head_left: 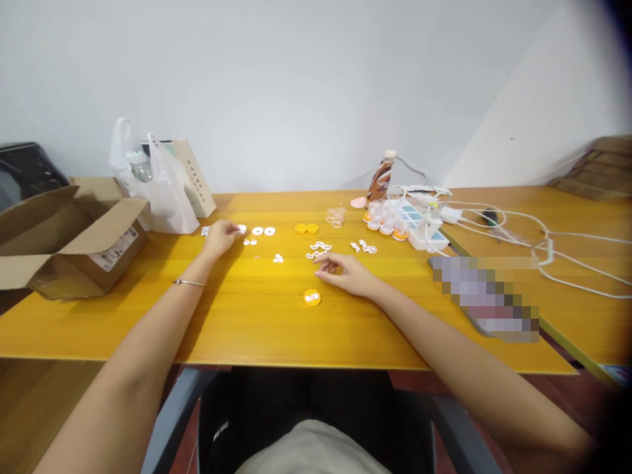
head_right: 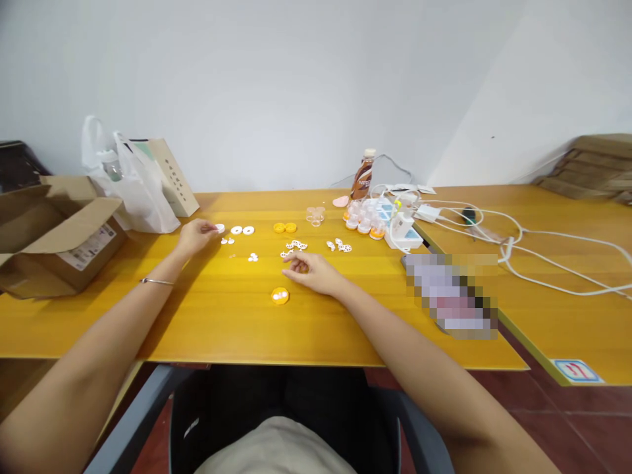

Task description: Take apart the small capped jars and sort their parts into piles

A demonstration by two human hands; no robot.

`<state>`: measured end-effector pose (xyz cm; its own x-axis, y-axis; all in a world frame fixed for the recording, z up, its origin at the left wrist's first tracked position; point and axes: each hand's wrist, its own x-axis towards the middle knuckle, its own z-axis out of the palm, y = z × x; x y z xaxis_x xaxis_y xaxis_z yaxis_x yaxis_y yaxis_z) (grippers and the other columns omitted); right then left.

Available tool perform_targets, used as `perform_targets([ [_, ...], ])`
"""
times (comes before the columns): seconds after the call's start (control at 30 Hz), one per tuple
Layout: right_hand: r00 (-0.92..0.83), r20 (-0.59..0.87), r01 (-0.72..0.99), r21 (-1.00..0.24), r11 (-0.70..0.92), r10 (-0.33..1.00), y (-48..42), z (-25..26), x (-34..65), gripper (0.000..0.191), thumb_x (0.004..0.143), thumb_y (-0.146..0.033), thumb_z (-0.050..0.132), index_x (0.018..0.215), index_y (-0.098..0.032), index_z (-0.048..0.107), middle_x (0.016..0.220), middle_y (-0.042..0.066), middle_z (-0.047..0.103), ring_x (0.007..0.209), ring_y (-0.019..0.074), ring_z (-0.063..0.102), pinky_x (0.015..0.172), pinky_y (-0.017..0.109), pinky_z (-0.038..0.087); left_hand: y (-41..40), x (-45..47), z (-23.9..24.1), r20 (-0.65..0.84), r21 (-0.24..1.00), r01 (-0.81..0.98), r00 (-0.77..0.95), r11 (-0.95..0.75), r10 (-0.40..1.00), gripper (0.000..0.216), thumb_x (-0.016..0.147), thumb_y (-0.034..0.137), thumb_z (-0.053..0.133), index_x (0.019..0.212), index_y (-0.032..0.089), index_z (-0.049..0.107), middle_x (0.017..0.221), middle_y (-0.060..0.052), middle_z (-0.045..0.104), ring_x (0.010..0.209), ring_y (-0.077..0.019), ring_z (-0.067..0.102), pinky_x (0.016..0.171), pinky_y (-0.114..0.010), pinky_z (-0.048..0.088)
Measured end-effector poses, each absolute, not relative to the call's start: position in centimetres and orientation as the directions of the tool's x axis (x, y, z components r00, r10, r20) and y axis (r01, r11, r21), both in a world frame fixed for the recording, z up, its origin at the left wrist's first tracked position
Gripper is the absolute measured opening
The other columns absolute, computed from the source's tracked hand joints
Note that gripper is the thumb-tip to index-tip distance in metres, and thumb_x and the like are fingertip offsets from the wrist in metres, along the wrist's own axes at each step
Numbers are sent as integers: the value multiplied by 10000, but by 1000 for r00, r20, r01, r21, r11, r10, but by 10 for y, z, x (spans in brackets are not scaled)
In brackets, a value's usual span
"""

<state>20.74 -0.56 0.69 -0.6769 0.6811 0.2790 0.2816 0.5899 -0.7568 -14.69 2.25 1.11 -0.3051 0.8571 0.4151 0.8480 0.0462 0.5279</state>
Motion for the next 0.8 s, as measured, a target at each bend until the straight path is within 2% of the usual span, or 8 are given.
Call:
perform_targets([
  [0.23, -791, 190, 266, -749, 607, 581, -13, 10, 207, 378, 653, -458, 674, 874, -172, 564, 821, 28, 585, 744, 137, 530, 700, 274, 458, 29, -145, 4, 360, 579, 815, -284, 26, 889, 135, 665, 236, 631, 724, 115, 647, 854, -82, 677, 793, -181, 631, 772, -258, 484],
  [0.4, -825, 169, 275, -715, 643, 539, -15, 11, 208, 395, 657, -464, 671, 909, -179, 564, 873, 36, 579, 788, 144, 518, 738, 279, 447, 33, -138, 3, 357, 609, 793, -265, -8, 896, 152, 669, 231, 638, 771, 119, 637, 862, -71, 675, 816, -181, 632, 769, -259, 503],
  [0.57, -853, 179, 248, -689, 681, 491, -12, 7, 209, 424, 624, -428, 710, 938, -183, 566, 905, 35, 564, 823, 151, 508, 773, 285, 437, 16, -116, 17, 545, 574, 796, -195, -193, 816, 197, 747, 207, 579, 921, 118, 606, 1110, -113, 561, 1066, -215, 514, 852, -333, 476],
  [0.7, -871, 172, 245, -661, 709, 461, -10, 5, 210, 437, 628, -426, 712, 974, -194, 578, 924, 35, 551, 843, 156, 500, 797, 292, 424, -21, -69, 35, 506, 544, 761, 37, -352, 862, 167, 790, 278, 566, 895, 168, 634, 943, -34, 619, 872, -131, 574, 782, -257, 482],
  [0.73, -875, 171, 241, -658, 713, 454, -10, 5, 210, 435, 636, -423, 707, 984, -195, 582, 922, 34, 546, 847, 156, 499, 800, 291, 421, -32, -56, 38, 465, 537, 736, 151, -413, 873, 150, 774, 297, 591, 861, 188, 646, 910, -15, 624, 838, -118, 578, 758, -237, 479],
  [0.8, -882, 176, 228, -654, 721, 438, -10, 5, 209, 416, 658, -420, 692, 994, -198, 590, 906, 30, 534, 842, 152, 495, 797, 285, 414, -53, -30, 43, 307, 532, 627, 483, -569, 820, 158, 807, 298, 554, 887, 196, 645, 893, -22, 612, 811, -114, 571, 768, -252, 463],
])
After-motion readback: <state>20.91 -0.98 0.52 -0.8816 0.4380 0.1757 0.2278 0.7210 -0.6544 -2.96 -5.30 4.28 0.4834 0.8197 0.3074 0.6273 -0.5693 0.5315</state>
